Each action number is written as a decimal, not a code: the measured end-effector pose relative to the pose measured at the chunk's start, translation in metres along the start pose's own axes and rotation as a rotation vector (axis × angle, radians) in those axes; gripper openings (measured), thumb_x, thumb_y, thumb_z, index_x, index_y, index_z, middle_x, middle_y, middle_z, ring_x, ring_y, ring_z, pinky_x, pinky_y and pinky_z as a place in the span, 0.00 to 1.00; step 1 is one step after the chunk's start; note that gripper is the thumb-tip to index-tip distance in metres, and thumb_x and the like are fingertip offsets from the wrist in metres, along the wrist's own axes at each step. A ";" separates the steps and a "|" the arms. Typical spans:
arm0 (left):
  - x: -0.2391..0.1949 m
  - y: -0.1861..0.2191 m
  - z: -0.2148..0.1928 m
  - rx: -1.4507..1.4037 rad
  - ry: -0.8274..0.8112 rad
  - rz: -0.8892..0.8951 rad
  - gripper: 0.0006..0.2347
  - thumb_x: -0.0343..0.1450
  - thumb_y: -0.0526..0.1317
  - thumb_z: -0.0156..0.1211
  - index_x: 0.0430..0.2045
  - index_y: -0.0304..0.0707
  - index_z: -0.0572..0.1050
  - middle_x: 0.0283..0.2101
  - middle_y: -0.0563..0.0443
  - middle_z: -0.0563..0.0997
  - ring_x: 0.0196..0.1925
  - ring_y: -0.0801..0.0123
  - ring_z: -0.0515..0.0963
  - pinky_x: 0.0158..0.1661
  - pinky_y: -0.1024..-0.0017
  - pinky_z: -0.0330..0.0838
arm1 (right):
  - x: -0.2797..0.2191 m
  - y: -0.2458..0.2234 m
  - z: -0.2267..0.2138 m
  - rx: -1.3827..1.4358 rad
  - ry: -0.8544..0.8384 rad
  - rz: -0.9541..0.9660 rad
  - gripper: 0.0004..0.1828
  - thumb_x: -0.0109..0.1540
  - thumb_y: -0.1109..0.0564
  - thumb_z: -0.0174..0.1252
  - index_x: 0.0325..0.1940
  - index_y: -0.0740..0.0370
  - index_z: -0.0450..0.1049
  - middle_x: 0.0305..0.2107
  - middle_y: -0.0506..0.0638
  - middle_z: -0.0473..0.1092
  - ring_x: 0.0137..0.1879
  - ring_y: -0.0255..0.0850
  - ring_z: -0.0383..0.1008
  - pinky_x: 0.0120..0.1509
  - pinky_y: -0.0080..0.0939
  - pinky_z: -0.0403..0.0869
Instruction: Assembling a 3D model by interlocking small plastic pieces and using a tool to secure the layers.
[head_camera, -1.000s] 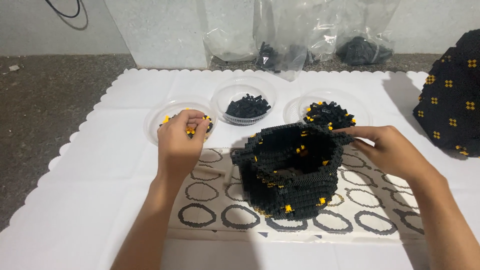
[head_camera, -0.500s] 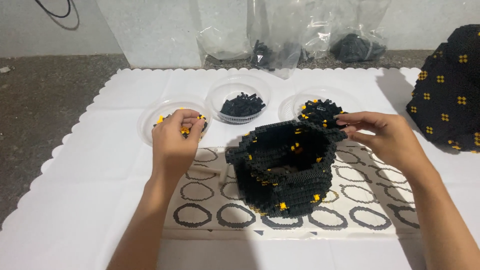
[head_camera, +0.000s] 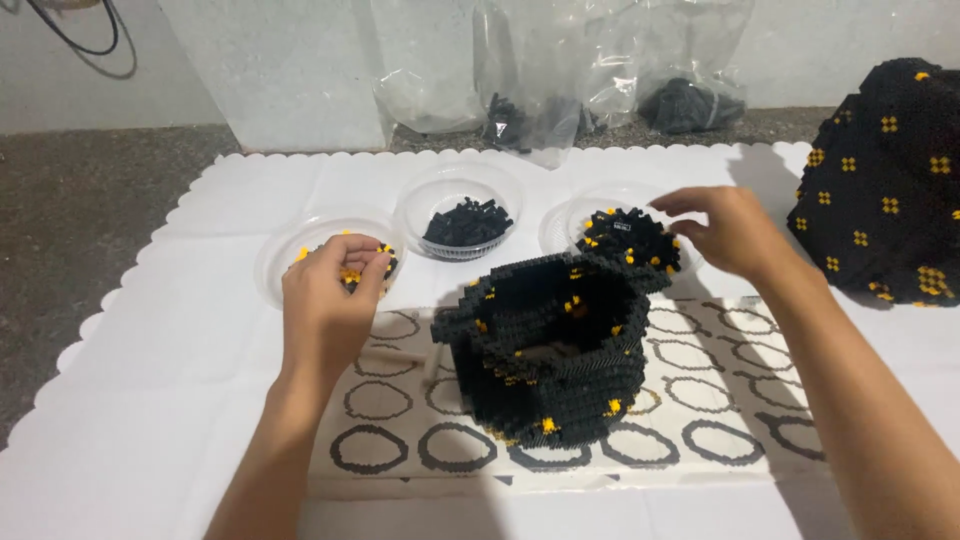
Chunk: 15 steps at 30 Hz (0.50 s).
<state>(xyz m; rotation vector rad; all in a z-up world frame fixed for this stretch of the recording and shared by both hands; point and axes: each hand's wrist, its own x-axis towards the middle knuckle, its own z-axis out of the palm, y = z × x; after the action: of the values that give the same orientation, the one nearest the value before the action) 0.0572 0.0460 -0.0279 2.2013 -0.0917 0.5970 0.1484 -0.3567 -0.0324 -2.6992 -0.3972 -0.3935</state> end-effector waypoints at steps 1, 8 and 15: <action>0.001 -0.004 0.001 0.053 0.004 0.004 0.08 0.68 0.41 0.56 0.34 0.37 0.76 0.32 0.51 0.81 0.38 0.64 0.79 0.47 0.68 0.65 | 0.009 -0.001 0.002 -0.069 -0.065 0.095 0.19 0.56 0.64 0.59 0.51 0.52 0.76 0.44 0.46 0.76 0.54 0.42 0.73 0.58 0.45 0.68; 0.003 -0.018 0.013 0.131 0.079 0.110 0.06 0.68 0.40 0.61 0.34 0.41 0.76 0.30 0.51 0.80 0.39 0.63 0.78 0.52 0.64 0.63 | 0.036 -0.025 0.001 -0.279 -0.308 0.166 0.21 0.55 0.65 0.60 0.53 0.55 0.73 0.43 0.48 0.77 0.52 0.44 0.75 0.57 0.46 0.72; 0.002 -0.017 0.017 0.180 0.111 0.168 0.05 0.68 0.39 0.62 0.34 0.41 0.77 0.29 0.52 0.81 0.38 0.66 0.79 0.52 0.65 0.64 | 0.039 -0.020 0.008 -0.210 -0.343 0.210 0.22 0.56 0.68 0.57 0.54 0.57 0.71 0.41 0.54 0.77 0.50 0.47 0.77 0.55 0.47 0.73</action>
<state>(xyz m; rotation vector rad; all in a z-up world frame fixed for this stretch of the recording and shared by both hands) 0.0700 0.0445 -0.0486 2.3440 -0.1719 0.8490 0.1793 -0.3271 -0.0198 -2.9817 -0.1669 0.0964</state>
